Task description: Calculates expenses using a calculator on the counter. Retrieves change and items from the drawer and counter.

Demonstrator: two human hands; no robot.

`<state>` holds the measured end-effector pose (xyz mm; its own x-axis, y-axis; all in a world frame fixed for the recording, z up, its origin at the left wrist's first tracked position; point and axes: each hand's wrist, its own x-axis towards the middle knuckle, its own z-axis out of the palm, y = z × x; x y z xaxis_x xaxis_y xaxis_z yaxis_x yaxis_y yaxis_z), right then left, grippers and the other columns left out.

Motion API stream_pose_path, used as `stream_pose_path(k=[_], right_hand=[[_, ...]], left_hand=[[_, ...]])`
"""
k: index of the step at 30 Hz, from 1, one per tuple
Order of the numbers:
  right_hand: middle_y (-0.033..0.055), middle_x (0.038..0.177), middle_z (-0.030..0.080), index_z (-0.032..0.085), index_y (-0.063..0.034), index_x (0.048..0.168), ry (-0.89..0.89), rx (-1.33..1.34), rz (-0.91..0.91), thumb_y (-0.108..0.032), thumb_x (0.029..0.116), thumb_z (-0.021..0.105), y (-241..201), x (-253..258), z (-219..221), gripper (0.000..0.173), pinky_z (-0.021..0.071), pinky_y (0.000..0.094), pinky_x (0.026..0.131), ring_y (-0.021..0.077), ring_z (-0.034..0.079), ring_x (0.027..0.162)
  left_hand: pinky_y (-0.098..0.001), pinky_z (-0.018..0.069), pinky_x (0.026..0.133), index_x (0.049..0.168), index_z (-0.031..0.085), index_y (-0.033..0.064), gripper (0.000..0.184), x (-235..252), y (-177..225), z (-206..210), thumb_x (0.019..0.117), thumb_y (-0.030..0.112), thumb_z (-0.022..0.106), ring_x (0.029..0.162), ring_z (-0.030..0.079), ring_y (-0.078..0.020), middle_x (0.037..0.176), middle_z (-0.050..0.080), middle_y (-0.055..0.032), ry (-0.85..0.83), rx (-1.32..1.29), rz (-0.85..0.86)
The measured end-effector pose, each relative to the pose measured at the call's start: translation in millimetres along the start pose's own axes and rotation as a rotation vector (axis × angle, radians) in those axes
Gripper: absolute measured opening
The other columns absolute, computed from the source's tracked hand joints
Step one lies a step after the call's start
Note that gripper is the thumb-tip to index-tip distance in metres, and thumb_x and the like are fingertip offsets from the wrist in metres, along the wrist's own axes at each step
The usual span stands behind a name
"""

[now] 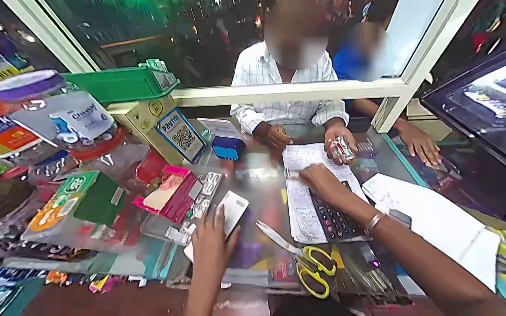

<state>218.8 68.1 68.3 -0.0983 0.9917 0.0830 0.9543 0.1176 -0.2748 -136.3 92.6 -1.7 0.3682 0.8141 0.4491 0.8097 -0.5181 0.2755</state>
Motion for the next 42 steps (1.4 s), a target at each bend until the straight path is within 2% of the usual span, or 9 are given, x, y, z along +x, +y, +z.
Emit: stream_pose_path(k=[4,6,10,15,21,27,33,38,42], right_hand=[[0.0201,0.085,0.066,0.068,0.0057,0.089,0.203,0.307,0.0,-0.03,0.0939,0.072,-35.3,-59.1,11.5,0.036,0.055,0.0471,0.077,0.0331,0.066,0.081],[0.0176,0.078,0.065,0.066,0.0049,0.082,0.226,0.42,-0.038,-0.03,0.0869,0.079,-54.9,-84.2,22.5,0.038,0.0558,0.0416,0.067,0.0273,0.065,0.071],[0.0007,0.085,0.071,0.069,-0.002,0.101,-0.054,0.975,0.044,-0.021,0.0852,0.081,-83.6,-128.9,37.5,0.027,0.0574,0.024,0.072,0.0035,0.067,0.076],[-0.0086,0.091,0.073,0.068,-0.007,0.108,-0.287,1.352,-0.037,-0.008,0.0932,0.069,-84.6,-171.4,39.0,0.015,0.0578,0.0219,0.077,-0.0011,0.068,0.082],[0.006,0.1,0.074,0.065,0.0031,0.119,-0.451,1.184,-0.171,-0.014,0.0973,0.067,-84.5,-240.9,72.0,0.028,0.0607,0.0291,0.083,0.0076,0.072,0.089],[0.0077,0.097,0.071,0.057,0.0009,0.114,-0.947,1.137,-0.293,-0.005,0.0901,0.07,-136.6,-345.9,109.4,0.027,0.0613,0.0317,0.078,0.0132,0.071,0.085],[0.0099,0.101,0.072,0.048,-0.0001,0.132,-1.619,0.89,-0.534,-0.004,0.0975,0.062,-231.8,-515.8,145.9,0.038,0.0626,0.037,0.078,0.0169,0.073,0.084],[0.0115,0.101,0.074,0.051,0.0005,0.131,-2.017,0.61,-0.66,-0.003,0.0971,0.063,-314.5,-709.6,194.6,0.036,0.0633,0.0407,0.08,0.0212,0.075,0.086],[0.007,0.093,0.073,0.06,0.0007,0.119,-2.133,0.26,-1.029,-0.009,0.0963,0.067,-372.0,-883.8,237.4,0.026,0.0621,0.0345,0.073,0.0143,0.072,0.077]], left_hand=[[-0.0529,0.0542,0.097,0.133,0.064,0.0001,0.05,-19.6,71.8,-7.3,0.0941,0.031,0.068,0.116,0.067,-0.0333,0.128,0.068,-0.0172,-0.111,-0.529,0.078],[-0.0408,0.0589,0.093,0.146,0.047,-0.0084,0.058,-30.3,103.9,-2.0,0.0994,0.022,0.063,0.112,0.069,-0.0239,0.134,0.064,-0.0206,-0.316,-0.927,0.054],[-0.0337,0.0541,0.101,0.156,0.02,-0.0084,0.058,-62.0,139.1,-4.2,0.1087,0.019,0.04,0.122,0.061,-0.014,0.144,0.052,-0.0191,-0.448,-1.381,-0.168],[-0.0304,0.0608,0.081,0.127,0.061,-0.0016,0.028,-122.4,155.4,-17.5,0.0992,0.004,0.056,0.09,0.071,-0.0094,0.109,0.073,-0.0054,-0.173,-1.322,-0.396],[-0.0319,0.0597,0.089,0.155,0.03,-0.0007,0.063,-251.3,232.1,-15.0,0.0976,-0.001,0.057,0.104,0.069,-0.0106,0.134,0.062,-0.0116,0.123,-1.196,-0.624],[-0.0357,0.0641,0.075,0.139,0.055,0.0037,0.035,-430.0,340.8,-34.4,0.1055,0.006,0.044,0.091,0.073,-0.0153,0.13,0.065,-0.0092,0.443,-1.126,-1.015],[-0.0313,0.0568,0.088,0.122,0.043,0.0025,0.059,-606.5,439.5,-68.1,0.0816,0.014,0.083,0.097,0.066,-0.0103,0.109,0.063,-0.0071,0.982,-0.912,-1.186],[-0.0356,0.0606,0.086,0.145,0.025,-0.0005,0.077,-793.4,552.8,-104.1,0.0849,-0.003,0.073,0.093,0.072,-0.0138,0.109,0.07,-0.0094,1.54,-0.772,-1.379],[-0.0341,0.0587,0.088,0.146,0.041,-0.0023,0.063,-957.1,667.4,-119.2,0.0899,0.006,0.068,0.097,0.07,-0.0135,0.117,0.069,-0.0124,1.665,-0.432,-1.717]])
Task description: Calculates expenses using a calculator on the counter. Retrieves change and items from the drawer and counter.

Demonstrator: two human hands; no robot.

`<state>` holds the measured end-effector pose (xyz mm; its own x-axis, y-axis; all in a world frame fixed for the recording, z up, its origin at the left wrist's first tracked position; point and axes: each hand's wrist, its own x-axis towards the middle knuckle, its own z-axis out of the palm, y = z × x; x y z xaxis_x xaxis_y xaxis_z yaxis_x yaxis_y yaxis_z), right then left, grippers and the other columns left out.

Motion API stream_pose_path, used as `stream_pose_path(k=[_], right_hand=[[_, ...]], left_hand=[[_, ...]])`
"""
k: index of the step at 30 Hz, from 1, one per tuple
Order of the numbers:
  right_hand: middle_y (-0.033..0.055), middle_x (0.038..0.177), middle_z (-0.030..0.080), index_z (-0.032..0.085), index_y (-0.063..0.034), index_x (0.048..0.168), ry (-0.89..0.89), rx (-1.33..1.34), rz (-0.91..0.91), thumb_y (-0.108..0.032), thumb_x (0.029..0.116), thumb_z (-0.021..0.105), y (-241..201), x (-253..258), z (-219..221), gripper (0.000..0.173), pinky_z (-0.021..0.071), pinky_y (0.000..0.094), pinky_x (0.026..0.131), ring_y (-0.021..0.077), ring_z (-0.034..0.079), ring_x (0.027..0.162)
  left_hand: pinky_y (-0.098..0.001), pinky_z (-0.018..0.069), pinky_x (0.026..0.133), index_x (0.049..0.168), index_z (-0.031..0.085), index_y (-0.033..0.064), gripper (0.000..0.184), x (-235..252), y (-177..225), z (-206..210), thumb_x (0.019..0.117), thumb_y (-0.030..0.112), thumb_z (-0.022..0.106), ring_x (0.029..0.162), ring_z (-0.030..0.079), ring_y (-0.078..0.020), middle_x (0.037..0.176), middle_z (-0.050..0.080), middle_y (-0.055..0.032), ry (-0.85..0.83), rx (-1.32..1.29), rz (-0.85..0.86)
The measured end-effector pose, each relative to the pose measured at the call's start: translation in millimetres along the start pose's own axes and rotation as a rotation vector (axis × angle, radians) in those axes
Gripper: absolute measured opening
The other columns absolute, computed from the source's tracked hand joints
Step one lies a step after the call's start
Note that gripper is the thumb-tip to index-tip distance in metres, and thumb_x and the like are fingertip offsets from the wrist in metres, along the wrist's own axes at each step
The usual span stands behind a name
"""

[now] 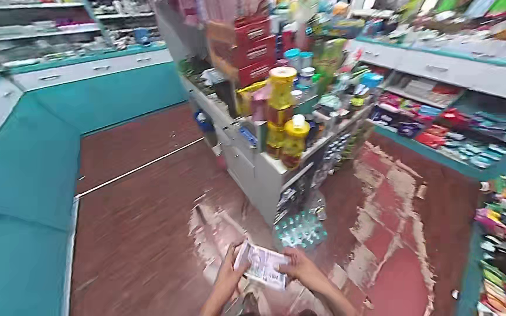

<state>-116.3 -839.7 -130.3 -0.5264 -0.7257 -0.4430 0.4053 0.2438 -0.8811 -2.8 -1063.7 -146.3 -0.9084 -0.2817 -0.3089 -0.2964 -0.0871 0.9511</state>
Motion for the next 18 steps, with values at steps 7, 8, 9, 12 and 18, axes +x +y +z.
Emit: stream_pose_path(k=[7,8,9,12,18], right_hand=[[0.0256,0.11,0.069,0.066,0.007,0.12,0.06,-0.748,0.01,-0.024,0.1003,0.065,-80.2,338.7,47.6,0.037,0.0526,0.0522,0.094,0.035,0.068,0.102],[0.0275,0.117,0.067,0.065,0.0063,0.122,0.133,-0.841,-0.017,-0.024,0.1015,0.062,-100.2,390.8,45.7,0.037,0.0496,0.0554,0.099,0.0391,0.065,0.111],[0.0288,0.126,0.063,0.065,0.0058,0.124,0.21,-0.941,-0.078,-0.023,0.1018,0.06,-117.8,437.6,42.7,0.036,0.0479,0.0581,0.103,0.0424,0.061,0.119],[0.034,0.15,0.043,0.063,0.01,0.125,0.381,-1.14,-0.297,-0.014,0.1007,0.061,-161.9,537.9,24.2,0.034,0.0376,0.0641,0.113,0.0515,0.042,0.139],[0.0396,0.142,0.045,0.068,0.0068,0.119,0.617,-1.154,0.095,-0.017,0.0897,0.071,-175.6,648.2,42.4,0.038,0.0297,0.0724,0.109,0.0552,0.04,0.136]], left_hand=[[-0.0218,0.0566,0.052,0.123,0.062,-0.0058,0.026,18.4,1.7,-195.0,0.1031,0.004,0.049,0.057,0.068,-0.0072,0.091,0.077,-0.005,0.499,0.003,0.041],[-0.0218,0.0561,0.051,0.123,0.063,-0.0059,0.026,25.5,-4.8,-212.5,0.103,0.004,0.05,0.056,0.067,-0.0074,0.09,0.077,-0.0057,0.563,-0.013,0.041],[-0.0219,0.0557,0.05,0.123,0.063,-0.006,0.025,30.0,-13.4,-226.4,0.1029,0.004,0.05,0.055,0.067,-0.0078,0.09,0.077,-0.0064,0.607,-0.032,0.024],[-0.0241,0.0584,0.054,0.125,0.062,-0.0048,0.026,39.2,-39.3,-263.9,0.104,0.007,0.051,0.061,0.069,-0.0098,0.094,0.077,-0.0081,0.637,-0.044,-0.131],[-0.0302,0.0616,0.069,0.131,0.056,-0.0068,0.032,70.3,-56.7,-338.1,0.1075,0.013,0.047,0.076,0.073,-0.0144,0.1,0.073,-0.0133,0.802,-0.124,-0.383]])
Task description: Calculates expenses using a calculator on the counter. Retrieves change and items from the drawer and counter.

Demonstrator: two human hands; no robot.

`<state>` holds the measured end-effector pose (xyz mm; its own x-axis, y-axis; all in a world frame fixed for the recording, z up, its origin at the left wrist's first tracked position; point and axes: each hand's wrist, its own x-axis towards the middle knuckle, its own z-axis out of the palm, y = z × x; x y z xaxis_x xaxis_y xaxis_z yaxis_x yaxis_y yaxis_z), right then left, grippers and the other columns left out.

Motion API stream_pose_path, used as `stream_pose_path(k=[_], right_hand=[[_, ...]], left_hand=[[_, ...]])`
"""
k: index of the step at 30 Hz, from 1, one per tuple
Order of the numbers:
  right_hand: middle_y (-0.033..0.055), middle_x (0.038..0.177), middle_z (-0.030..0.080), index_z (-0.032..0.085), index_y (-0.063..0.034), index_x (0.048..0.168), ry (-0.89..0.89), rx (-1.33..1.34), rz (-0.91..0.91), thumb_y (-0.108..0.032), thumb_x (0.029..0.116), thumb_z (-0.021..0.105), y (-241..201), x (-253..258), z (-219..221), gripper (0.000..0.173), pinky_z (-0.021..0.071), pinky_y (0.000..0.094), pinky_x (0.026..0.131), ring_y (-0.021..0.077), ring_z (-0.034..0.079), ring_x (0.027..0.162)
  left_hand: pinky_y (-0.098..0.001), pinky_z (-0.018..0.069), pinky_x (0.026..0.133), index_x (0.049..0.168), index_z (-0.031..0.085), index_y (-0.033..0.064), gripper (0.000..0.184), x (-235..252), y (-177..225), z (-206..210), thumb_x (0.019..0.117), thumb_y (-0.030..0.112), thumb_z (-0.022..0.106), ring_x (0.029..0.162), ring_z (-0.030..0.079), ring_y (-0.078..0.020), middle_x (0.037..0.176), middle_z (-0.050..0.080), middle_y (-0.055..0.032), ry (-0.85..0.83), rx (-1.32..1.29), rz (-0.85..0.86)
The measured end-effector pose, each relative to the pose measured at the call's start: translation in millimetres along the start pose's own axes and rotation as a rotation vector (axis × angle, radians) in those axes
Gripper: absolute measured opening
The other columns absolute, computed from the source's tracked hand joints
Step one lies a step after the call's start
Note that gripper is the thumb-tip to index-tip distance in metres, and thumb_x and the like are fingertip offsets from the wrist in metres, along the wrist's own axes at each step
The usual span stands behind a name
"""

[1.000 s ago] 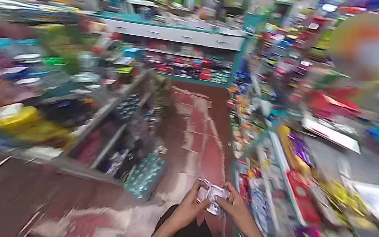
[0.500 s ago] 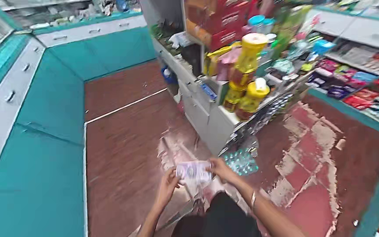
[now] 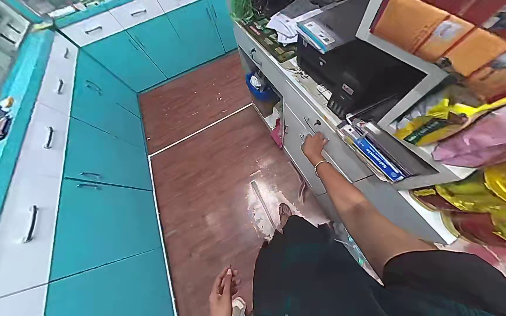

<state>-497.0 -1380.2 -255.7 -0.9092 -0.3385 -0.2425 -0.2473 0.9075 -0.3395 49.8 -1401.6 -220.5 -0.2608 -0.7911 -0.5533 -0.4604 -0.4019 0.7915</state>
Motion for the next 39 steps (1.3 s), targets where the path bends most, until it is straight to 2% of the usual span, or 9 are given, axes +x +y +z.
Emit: stream_pose_path(k=[6,9,12,17,19,21,25,34,39], right_hand=[[0.0368,0.151,0.038,0.063,0.0031,0.132,-0.254,-0.026,0.044,-0.015,0.0938,0.066,-56.5,-40.1,6.0,0.042,0.0268,0.0697,0.113,0.0524,0.035,0.141],[0.0338,0.144,0.047,0.057,0.0039,0.138,-0.492,0.056,-0.099,-0.017,0.1003,0.057,-81.1,-73.8,-16.7,0.043,0.045,0.0584,0.107,0.0471,0.05,0.132],[0.0244,0.105,0.069,0.064,0.0053,0.12,-0.469,0.331,-0.249,-0.026,0.1059,0.055,-57.6,-93.1,-61.3,0.036,0.0529,0.0514,0.093,0.0351,0.069,0.098],[0.0297,0.116,0.067,0.058,-0.0016,0.138,-0.353,0.105,-0.041,-0.023,0.1064,0.055,0.2,-72.2,-123.2,0.038,0.0484,0.0633,0.097,0.0471,0.065,0.109],[0.0306,0.124,0.064,0.059,-0.002,0.136,-0.426,-0.097,0.039,-0.02,0.1047,0.057,0.3,-57.8,-120.4,0.036,0.0447,0.0671,0.1,0.0499,0.06,0.12],[0.0316,0.128,0.062,0.065,0.0025,0.128,-0.405,-0.146,0.025,-0.018,0.101,0.062,-6.5,-41.0,-99.2,0.034,0.0395,0.0685,0.105,0.0507,0.053,0.127],[0.0295,0.113,0.067,0.071,0.004,0.111,-0.264,0.017,-0.163,-0.021,0.1005,0.065,-33.2,3.7,-35.3,0.028,0.0473,0.0662,0.095,0.0491,0.061,0.114],[0.03,0.115,0.067,0.068,0.0027,0.117,-0.138,0.19,-0.212,-0.016,0.1049,0.055,-75.1,57.7,3.7,0.026,0.0512,0.0671,0.088,0.049,0.065,0.108],[0.0314,0.119,0.066,0.054,-0.0029,0.142,-0.138,0.065,-0.03,-0.024,0.1068,0.049,-73.3,82.6,-27.3,0.041,0.0495,0.0691,0.089,0.0511,0.064,0.112]], left_hand=[[-0.0325,0.0606,0.075,0.129,0.059,-0.0075,0.032,70.0,67.2,50.4,0.107,0.013,0.049,0.084,0.072,-0.0169,0.104,0.072,-0.0162,-0.204,0.115,0.039],[-0.0352,0.0611,0.083,0.13,0.06,-0.0053,0.033,96.9,93.9,91.8,0.1055,0.014,0.051,0.091,0.073,-0.0181,0.11,0.073,-0.0149,-0.475,0.195,0.124],[-0.0364,0.0601,0.089,0.133,0.06,-0.0049,0.036,102.0,107.9,112.6,0.1052,0.017,0.053,0.096,0.073,-0.0187,0.114,0.072,-0.0153,-0.675,0.232,0.129],[-0.0383,0.0551,0.102,0.141,0.056,-0.0029,0.047,102.1,115.2,115.6,0.104,0.026,0.058,0.113,0.07,-0.0204,0.127,0.069,-0.0152,-0.792,0.296,0.047],[-0.0356,0.0555,0.102,0.14,0.057,-0.003,0.046,98.7,122.5,111.5,0.103,0.025,0.06,0.112,0.07,-0.017,0.127,0.07,-0.014,-0.795,0.272,0.03],[-0.0312,0.058,0.089,0.12,0.07,0.0011,0.035,98.7,123.0,105.9,0.0989,0.028,0.066,0.093,0.071,-0.0085,0.104,0.076,-0.0058,-0.724,0.331,0.062],[-0.0314,0.0523,0.067,0.089,0.072,0.0025,0.029,101.7,123.0,79.8,0.0971,0.031,0.069,0.063,0.059,-0.0078,0.071,0.064,-0.001,-0.613,0.471,-0.012],[-0.0429,0.0582,0.08,0.108,0.071,-0.0016,0.035,84.1,115.0,57.0,0.1032,0.032,0.061,0.076,0.069,-0.0194,0.084,0.072,-0.0113,-0.487,0.53,-0.182],[-0.0489,0.0549,0.08,0.112,0.07,-0.0012,0.043,75.8,116.1,58.7,0.1053,0.038,0.055,0.077,0.068,-0.0246,0.084,0.07,-0.0132,-0.438,0.651,-0.187]])
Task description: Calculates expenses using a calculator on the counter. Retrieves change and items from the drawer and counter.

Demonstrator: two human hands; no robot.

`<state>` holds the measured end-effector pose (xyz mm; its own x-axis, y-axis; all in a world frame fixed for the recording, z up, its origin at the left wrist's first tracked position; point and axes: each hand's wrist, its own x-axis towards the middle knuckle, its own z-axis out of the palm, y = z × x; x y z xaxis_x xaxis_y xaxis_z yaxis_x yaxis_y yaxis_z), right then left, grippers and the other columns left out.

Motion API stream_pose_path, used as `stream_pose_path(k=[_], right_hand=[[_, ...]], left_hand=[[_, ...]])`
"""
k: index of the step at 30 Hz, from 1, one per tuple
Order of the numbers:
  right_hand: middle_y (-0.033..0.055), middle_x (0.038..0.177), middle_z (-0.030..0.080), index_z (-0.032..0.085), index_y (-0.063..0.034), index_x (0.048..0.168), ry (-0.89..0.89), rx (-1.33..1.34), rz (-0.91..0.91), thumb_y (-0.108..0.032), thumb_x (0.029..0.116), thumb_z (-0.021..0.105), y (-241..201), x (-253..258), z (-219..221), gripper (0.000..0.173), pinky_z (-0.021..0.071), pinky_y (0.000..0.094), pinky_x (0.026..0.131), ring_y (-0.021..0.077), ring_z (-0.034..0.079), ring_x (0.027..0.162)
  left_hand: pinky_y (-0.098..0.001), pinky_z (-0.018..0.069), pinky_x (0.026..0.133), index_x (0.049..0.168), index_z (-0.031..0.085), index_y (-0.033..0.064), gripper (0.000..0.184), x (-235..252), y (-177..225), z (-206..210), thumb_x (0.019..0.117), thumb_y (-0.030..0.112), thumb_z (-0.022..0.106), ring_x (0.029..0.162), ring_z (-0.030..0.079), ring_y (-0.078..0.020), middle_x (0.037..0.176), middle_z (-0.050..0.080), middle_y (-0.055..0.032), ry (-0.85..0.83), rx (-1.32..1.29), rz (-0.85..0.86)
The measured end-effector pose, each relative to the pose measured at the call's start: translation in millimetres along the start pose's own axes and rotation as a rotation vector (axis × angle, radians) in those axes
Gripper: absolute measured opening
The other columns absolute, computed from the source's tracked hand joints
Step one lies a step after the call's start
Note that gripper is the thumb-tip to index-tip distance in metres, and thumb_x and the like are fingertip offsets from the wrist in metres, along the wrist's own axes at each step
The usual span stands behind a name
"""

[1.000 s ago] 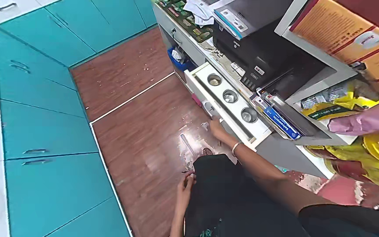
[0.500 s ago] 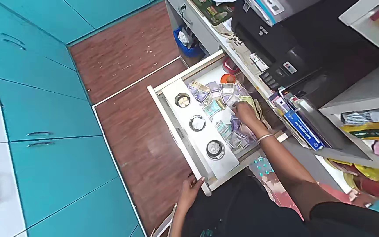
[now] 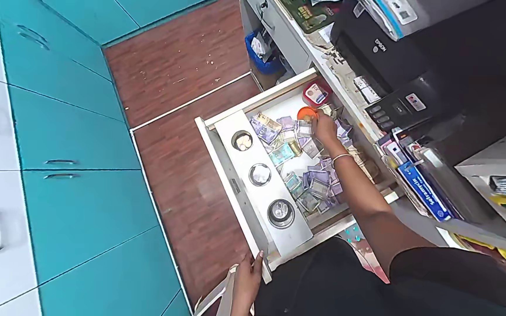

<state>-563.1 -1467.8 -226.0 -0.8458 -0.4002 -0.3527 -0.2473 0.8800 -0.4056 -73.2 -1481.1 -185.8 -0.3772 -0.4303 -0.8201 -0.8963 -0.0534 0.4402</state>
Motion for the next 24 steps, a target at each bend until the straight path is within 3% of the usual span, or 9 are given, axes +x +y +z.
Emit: stream_pose_path(k=[1,3,5,10,12,13,17,21,24], right_hand=[[0.0321,0.12,0.066,0.055,-0.0014,0.14,-0.079,-0.024,0.03,-0.028,0.1048,0.055,6.7,9.5,-2.2,0.044,0.0483,0.0701,0.091,0.0514,0.064,0.114],[0.0327,0.113,0.067,0.066,0.0055,0.118,-0.254,-0.06,0.02,-0.029,0.0958,0.07,22.9,25.9,2.4,0.041,0.0477,0.0729,0.089,0.0521,0.064,0.109],[0.0288,0.103,0.069,0.07,0.0051,0.106,-0.321,0.001,-0.071,-0.024,0.0953,0.071,28.0,26.1,4.0,0.032,0.0498,0.0681,0.088,0.0466,0.066,0.101],[0.0179,0.091,0.07,0.06,0.0031,0.129,-0.142,0.594,0.003,-0.021,0.1013,0.064,35.2,-12.9,5.0,0.037,0.0556,0.043,0.072,0.0235,0.066,0.073],[0.0188,0.103,0.07,0.042,-0.0064,0.15,-0.15,0.621,0.007,-0.021,0.1026,0.063,30.4,-28.8,5.2,0.054,0.0546,0.0428,0.076,0.025,0.066,0.081],[0.0214,0.108,0.07,0.041,-0.0039,0.152,-0.124,0.552,-0.054,-0.02,0.1013,0.064,26.8,-23.5,16.5,0.057,0.0564,0.0481,0.081,0.0301,0.069,0.087],[0.0262,0.122,0.065,0.054,0.0025,0.135,-0.131,0.267,-0.222,-0.031,0.1015,0.063,-35.0,-13.1,54.7,0.048,0.0526,0.0594,0.095,0.0421,0.065,0.111],[0.0328,0.121,0.062,0.07,0.0044,0.107,-0.166,0.163,-0.17,-0.04,0.092,0.075,-73.4,9.9,101.6,0.047,0.0459,0.0721,0.091,0.0527,0.056,0.119],[0.0274,0.123,0.064,0.07,0.0039,0.114,-0.147,0.208,-0.157,-0.027,0.0998,0.066,-78.4,-3.3,53.9,0.034,0.046,0.0637,0.1,0.0457,0.057,0.123]], left_hand=[[-0.0508,0.0548,0.082,0.113,0.07,-0.0014,0.044,-1.5,1.3,-0.3,0.1056,0.04,0.054,0.081,0.069,-0.0268,0.086,0.07,-0.0149,-0.003,0.019,-0.023],[-0.0538,0.0548,0.085,0.114,0.069,-0.0012,0.046,-4.9,5.9,-2.4,0.1063,0.041,0.052,0.086,0.071,-0.0301,0.091,0.072,-0.017,-0.008,0.063,-0.05],[-0.0572,0.0531,0.087,0.116,0.07,0.0009,0.046,-8.5,11.7,-5.6,0.1064,0.042,0.051,0.089,0.071,-0.0326,0.093,0.072,-0.0174,-0.002,0.127,-0.061],[-0.0625,0.0508,0.092,0.129,0.067,0.0033,0.047,-16.3,15.9,-8.1,0.1069,0.041,0.05,0.099,0.071,-0.0378,0.101,0.075,-0.0194,0.011,0.24,-0.105],[-0.0627,0.051,0.091,0.128,0.067,0.0021,0.047,-16.9,16.8,-8.3,0.107,0.041,0.05,0.097,0.071,-0.0388,0.099,0.074,-0.0202,0.015,0.242,-0.119],[-0.0624,0.051,0.09,0.126,0.068,0.0016,0.047,-16.6,14.9,-9.6,0.107,0.041,0.05,0.095,0.071,-0.0385,0.096,0.074,-0.02,0.025,0.243,-0.115],[-0.0593,0.0536,0.084,0.108,0.071,-0.0028,0.043,-9.7,12.8,-13.6,0.1054,0.037,0.055,0.083,0.071,-0.0357,0.085,0.072,-0.0186,0.027,0.249,-0.06],[-0.0584,0.0542,0.082,0.094,0.073,-0.0035,0.045,-2.2,14.9,-16.3,0.1033,0.038,0.059,0.081,0.071,-0.0356,0.081,0.071,-0.0193,0.011,0.278,-0.065],[-0.0577,0.0544,0.08,0.092,0.073,-0.0028,0.046,5.6,14.5,-15.1,0.1021,0.04,0.06,0.08,0.07,-0.0349,0.08,0.071,-0.0188,0.011,0.298,-0.035]])
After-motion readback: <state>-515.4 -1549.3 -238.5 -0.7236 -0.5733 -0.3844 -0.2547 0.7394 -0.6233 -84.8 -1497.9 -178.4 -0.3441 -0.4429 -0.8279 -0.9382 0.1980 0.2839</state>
